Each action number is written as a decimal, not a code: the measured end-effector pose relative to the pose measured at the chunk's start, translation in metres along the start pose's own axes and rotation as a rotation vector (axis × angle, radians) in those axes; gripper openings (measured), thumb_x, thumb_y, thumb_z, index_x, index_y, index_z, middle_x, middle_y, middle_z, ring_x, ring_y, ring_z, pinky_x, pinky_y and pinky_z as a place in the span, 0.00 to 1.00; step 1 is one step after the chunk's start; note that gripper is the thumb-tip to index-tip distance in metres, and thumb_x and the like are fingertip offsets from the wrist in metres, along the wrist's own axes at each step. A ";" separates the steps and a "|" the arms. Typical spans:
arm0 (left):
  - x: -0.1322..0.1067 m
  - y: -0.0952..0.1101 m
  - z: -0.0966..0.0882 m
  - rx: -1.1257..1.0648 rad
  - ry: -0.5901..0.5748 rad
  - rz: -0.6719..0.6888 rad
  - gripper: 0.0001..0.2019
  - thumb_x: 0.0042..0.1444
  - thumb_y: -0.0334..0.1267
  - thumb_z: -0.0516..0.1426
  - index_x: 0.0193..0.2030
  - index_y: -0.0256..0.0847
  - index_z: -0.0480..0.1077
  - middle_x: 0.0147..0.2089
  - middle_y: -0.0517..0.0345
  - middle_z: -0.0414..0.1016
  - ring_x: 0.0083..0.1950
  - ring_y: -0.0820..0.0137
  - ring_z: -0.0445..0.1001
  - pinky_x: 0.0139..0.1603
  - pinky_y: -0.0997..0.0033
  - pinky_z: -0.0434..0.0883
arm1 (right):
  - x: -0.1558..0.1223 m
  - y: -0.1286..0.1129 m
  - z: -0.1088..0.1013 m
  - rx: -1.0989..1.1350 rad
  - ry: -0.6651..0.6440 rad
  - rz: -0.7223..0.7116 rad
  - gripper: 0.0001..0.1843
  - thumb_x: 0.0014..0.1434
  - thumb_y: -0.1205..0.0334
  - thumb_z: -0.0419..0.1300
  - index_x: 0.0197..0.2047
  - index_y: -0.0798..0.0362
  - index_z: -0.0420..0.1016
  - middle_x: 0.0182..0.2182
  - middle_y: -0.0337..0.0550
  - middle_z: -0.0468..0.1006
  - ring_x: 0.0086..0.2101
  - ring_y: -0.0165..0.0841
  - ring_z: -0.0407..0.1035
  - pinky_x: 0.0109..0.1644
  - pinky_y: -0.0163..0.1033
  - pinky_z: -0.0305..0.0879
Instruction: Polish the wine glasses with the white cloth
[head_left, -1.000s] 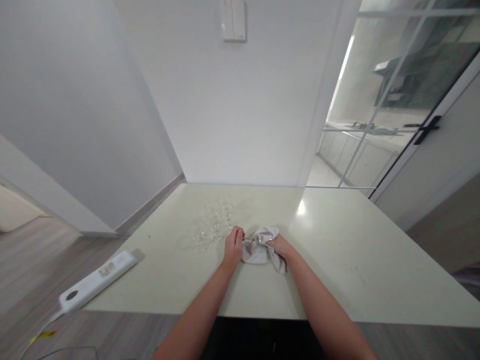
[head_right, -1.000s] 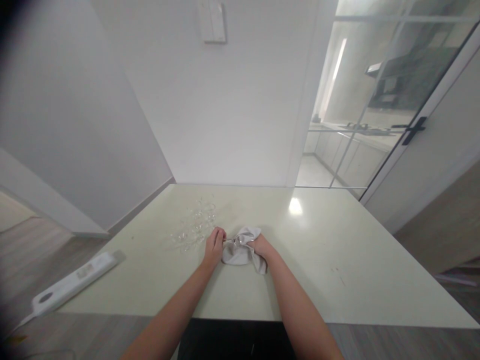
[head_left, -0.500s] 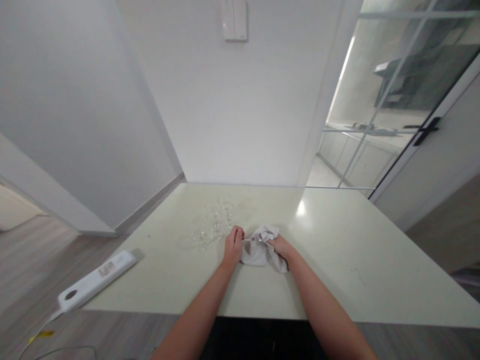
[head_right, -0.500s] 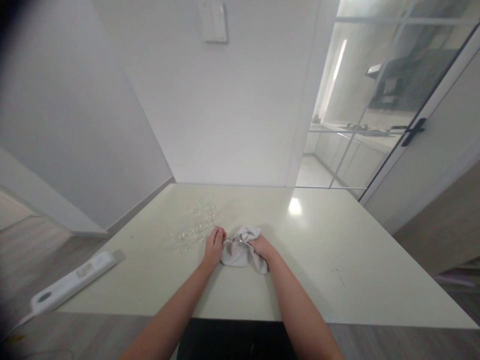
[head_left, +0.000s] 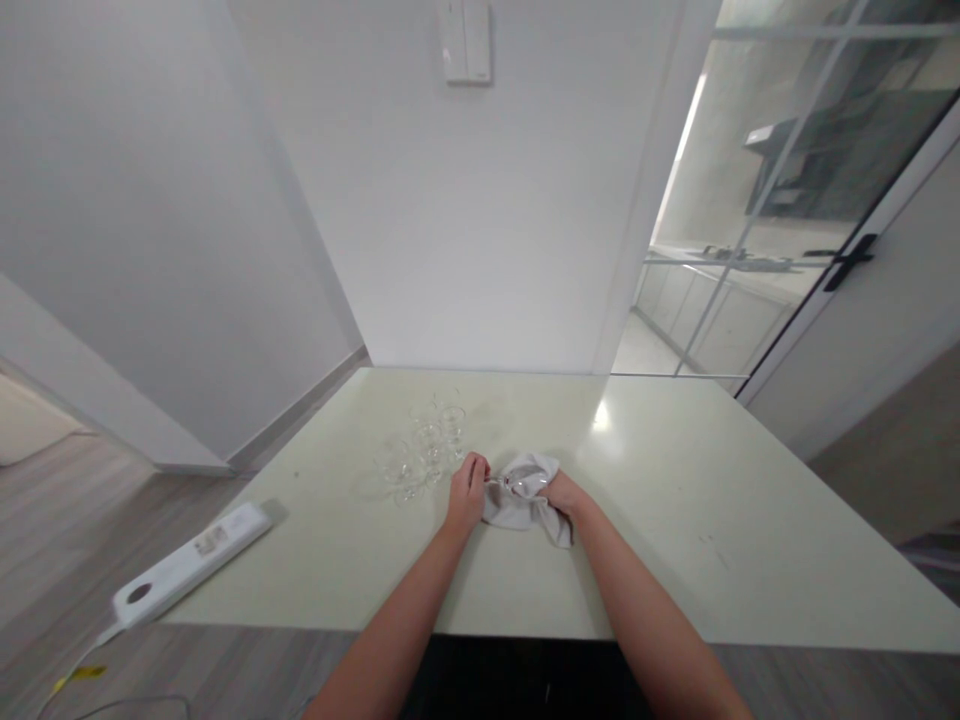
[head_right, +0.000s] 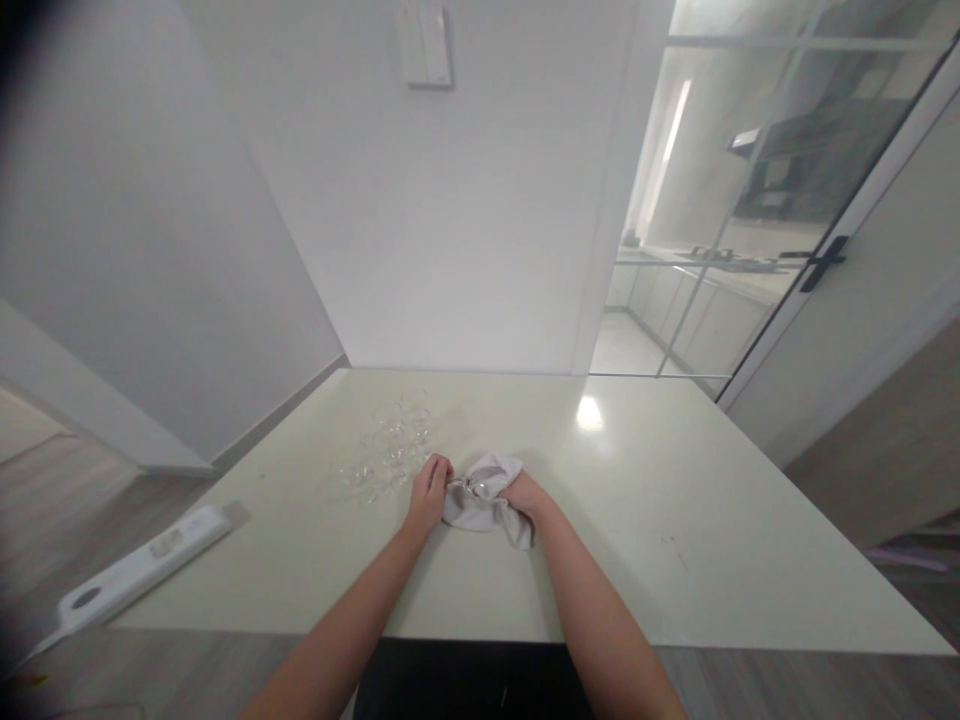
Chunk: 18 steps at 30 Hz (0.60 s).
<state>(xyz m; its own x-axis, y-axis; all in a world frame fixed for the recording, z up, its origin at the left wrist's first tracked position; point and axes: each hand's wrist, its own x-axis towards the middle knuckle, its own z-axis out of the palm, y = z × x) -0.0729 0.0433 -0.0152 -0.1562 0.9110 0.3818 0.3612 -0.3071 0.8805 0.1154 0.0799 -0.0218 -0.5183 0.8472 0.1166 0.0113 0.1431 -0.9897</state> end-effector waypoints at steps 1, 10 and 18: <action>0.000 0.000 0.000 0.001 -0.001 -0.004 0.17 0.65 0.47 0.45 0.29 0.42 0.62 0.26 0.62 0.64 0.28 0.72 0.64 0.31 0.72 0.62 | 0.000 0.001 0.000 0.002 0.001 0.002 0.16 0.44 0.54 0.68 0.35 0.55 0.80 0.33 0.43 0.81 0.34 0.35 0.73 0.46 0.44 0.70; 0.000 -0.003 0.000 -0.008 -0.014 -0.025 0.17 0.65 0.47 0.45 0.29 0.42 0.62 0.26 0.62 0.64 0.27 0.72 0.63 0.29 0.73 0.61 | 0.001 0.005 0.000 -0.010 0.071 -0.009 0.16 0.44 0.54 0.67 0.34 0.55 0.78 0.36 0.44 0.81 0.36 0.36 0.73 0.49 0.46 0.69; 0.001 -0.004 0.001 -0.016 -0.014 -0.029 0.17 0.64 0.47 0.45 0.29 0.42 0.62 0.26 0.61 0.64 0.27 0.72 0.63 0.28 0.73 0.60 | 0.000 -0.002 0.001 -0.038 0.084 -0.001 0.17 0.45 0.50 0.67 0.34 0.54 0.79 0.36 0.44 0.81 0.37 0.37 0.73 0.51 0.47 0.68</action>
<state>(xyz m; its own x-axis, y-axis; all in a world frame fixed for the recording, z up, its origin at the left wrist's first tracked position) -0.0738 0.0451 -0.0185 -0.1537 0.9232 0.3523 0.3422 -0.2847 0.8955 0.1147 0.0794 -0.0202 -0.4450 0.8867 0.1252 0.0444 0.1615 -0.9859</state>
